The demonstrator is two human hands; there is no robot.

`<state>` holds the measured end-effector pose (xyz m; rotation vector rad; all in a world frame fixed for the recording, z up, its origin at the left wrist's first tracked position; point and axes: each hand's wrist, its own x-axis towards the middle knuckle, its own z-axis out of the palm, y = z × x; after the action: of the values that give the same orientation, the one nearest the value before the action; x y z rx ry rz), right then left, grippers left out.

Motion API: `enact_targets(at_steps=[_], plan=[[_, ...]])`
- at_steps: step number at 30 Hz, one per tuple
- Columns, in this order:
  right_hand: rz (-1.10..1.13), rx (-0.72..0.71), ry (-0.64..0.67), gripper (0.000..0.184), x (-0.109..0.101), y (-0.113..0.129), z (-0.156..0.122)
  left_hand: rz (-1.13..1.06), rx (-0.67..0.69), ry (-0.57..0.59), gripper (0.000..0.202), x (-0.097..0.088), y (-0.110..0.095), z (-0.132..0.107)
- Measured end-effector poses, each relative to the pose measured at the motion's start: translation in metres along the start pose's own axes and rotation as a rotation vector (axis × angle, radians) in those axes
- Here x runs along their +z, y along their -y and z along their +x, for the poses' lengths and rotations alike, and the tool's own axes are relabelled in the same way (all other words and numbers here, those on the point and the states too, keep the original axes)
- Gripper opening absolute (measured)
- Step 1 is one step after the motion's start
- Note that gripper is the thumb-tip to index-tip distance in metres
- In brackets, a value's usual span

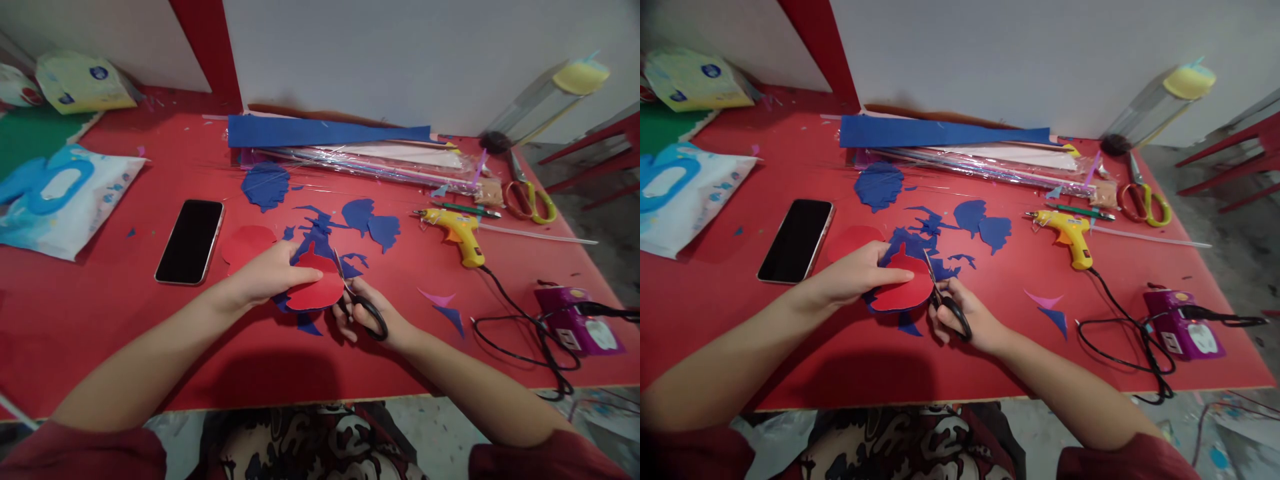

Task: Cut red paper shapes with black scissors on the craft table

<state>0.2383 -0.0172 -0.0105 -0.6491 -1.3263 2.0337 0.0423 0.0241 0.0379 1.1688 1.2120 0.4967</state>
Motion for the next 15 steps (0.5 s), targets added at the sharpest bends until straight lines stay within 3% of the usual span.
enact_targets(at_steps=[15], plan=[[-0.023, 0.015, 0.033, 0.04, 0.0014, 0.0009, 0.0005, 0.155, 0.047, 0.086, 0.016, -0.006, -0.0079, -0.0037]])
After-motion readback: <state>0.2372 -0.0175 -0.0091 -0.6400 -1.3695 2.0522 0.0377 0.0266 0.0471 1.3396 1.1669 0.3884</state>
